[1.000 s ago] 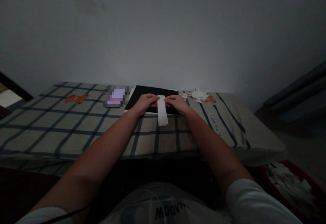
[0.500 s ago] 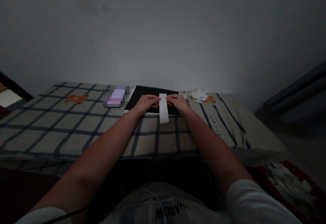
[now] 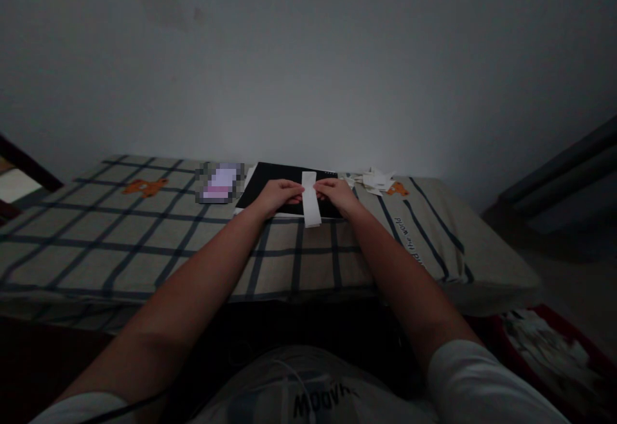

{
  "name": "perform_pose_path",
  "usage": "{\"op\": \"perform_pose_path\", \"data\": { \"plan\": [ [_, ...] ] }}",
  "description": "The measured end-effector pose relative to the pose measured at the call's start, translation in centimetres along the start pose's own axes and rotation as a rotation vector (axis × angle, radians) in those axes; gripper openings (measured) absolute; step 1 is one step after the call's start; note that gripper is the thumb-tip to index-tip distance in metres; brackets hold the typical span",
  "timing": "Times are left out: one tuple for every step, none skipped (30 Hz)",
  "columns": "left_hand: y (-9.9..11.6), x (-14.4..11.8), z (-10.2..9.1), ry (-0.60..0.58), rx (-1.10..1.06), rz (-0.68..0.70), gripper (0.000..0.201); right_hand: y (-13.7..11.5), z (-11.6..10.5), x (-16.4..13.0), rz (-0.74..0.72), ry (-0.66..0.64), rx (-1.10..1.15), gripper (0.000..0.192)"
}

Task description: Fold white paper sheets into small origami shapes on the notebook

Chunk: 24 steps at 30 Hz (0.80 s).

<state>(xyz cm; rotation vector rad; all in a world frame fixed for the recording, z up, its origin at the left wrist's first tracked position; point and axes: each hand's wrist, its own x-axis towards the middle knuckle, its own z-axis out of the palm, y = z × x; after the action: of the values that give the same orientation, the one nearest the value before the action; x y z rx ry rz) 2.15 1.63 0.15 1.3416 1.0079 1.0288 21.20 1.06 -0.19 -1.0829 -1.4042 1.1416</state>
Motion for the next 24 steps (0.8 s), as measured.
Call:
{"op": "perform_pose_path", "data": {
  "plan": [
    [-0.05, 0.04, -0.01, -0.002, 0.012, 0.005, 0.008, -0.03, -0.02, -0.01, 0.002, -0.004, 0.001, 0.007],
    [-0.11, 0.10, -0.03, 0.008, 0.019, 0.019, 0.007, -0.05, -0.04, -0.04, 0.007, -0.016, 0.000, 0.007],
    [-0.17, 0.15, -0.04, 0.029, 0.020, 0.040, 0.007, -0.07, -0.08, -0.09, 0.014, -0.037, -0.005, 0.008],
    [-0.22, 0.19, -0.06, 0.053, 0.014, 0.062, 0.007, -0.10, -0.11, -0.14, 0.020, -0.061, -0.013, 0.008],
    [-0.25, 0.22, -0.07, 0.076, 0.003, 0.079, 0.007, -0.15, -0.14, -0.19, 0.026, -0.078, -0.023, 0.008],
    [-0.27, 0.23, -0.07, 0.088, -0.009, 0.088, 0.008, -0.20, -0.17, -0.24, 0.030, -0.087, -0.034, 0.007],
    [-0.26, 0.22, -0.07, 0.087, -0.022, 0.087, 0.010, -0.25, -0.18, -0.27, 0.033, -0.086, -0.046, 0.006],
    [-0.24, 0.19, -0.07, 0.074, -0.032, 0.078, 0.012, -0.30, -0.19, -0.29, 0.033, -0.073, -0.055, 0.005],
    [-0.20, 0.14, -0.06, 0.053, -0.038, 0.061, 0.013, -0.34, -0.19, -0.28, 0.032, -0.054, -0.062, 0.004],
    [-0.15, 0.09, -0.06, 0.029, -0.038, 0.043, 0.015, -0.36, -0.18, -0.27, 0.029, -0.035, -0.066, 0.004],
    [-0.11, 0.04, -0.05, 0.006, -0.034, 0.028, 0.016, -0.35, -0.18, -0.25, 0.025, -0.020, -0.069, 0.004],
    [-0.06, 0.00, -0.05, -0.009, -0.027, 0.019, 0.016, -0.31, -0.17, -0.22, 0.020, -0.011, -0.070, 0.004],
    [-0.03, -0.03, -0.06, -0.014, -0.019, 0.015, 0.015, -0.26, -0.17, -0.20, 0.017, -0.010, -0.068, 0.005],
    [0.00, -0.04, -0.08, -0.010, -0.011, 0.018, 0.014, -0.20, -0.17, -0.19, 0.018, -0.021, -0.063, 0.005],
    [0.02, -0.04, -0.10, 0.000, -0.006, 0.027, 0.013, -0.13, -0.16, -0.18, 0.024, -0.039, -0.055, 0.006],
    [0.02, -0.03, -0.12, 0.016, -0.005, 0.040, 0.013, -0.07, -0.15, -0.18, 0.030, -0.061, -0.047, 0.007],
    [0.02, -0.02, -0.15, 0.027, -0.008, 0.052, 0.013, -0.04, -0.13, -0.19, 0.035, -0.080, -0.041, 0.008],
    [0.01, -0.01, -0.18, 0.033, -0.012, 0.058, 0.014, -0.03, -0.11, -0.20, 0.036, -0.093, -0.040, 0.008],
    [-0.02, -0.01, -0.20, 0.036, -0.017, 0.060, 0.015, -0.05, -0.09, -0.21, 0.033, -0.098, -0.046, 0.008],
    [-0.05, 0.00, -0.22, 0.032, -0.022, 0.058, 0.017, -0.09, -0.08, -0.22, 0.027, -0.090, -0.056, 0.007],
    [-0.09, 0.01, -0.24, 0.019, -0.027, 0.052, 0.020, -0.15, -0.07, -0.21, 0.021, -0.072, -0.068, 0.006],
    [-0.13, 0.02, -0.25, -0.003, -0.031, 0.046, 0.022, -0.20, -0.06, -0.21, 0.017, -0.051, -0.077, 0.005],
    [-0.17, 0.03, -0.26, -0.026, -0.033, 0.039, 0.023, -0.24, -0.07, -0.19, 0.014, -0.034, -0.082, 0.003],
    [-0.21, 0.05, -0.27, -0.044, -0.032, 0.032, 0.024, -0.25, -0.07, -0.17, 0.013, -0.026, -0.083, 0.003]
  ]
}}
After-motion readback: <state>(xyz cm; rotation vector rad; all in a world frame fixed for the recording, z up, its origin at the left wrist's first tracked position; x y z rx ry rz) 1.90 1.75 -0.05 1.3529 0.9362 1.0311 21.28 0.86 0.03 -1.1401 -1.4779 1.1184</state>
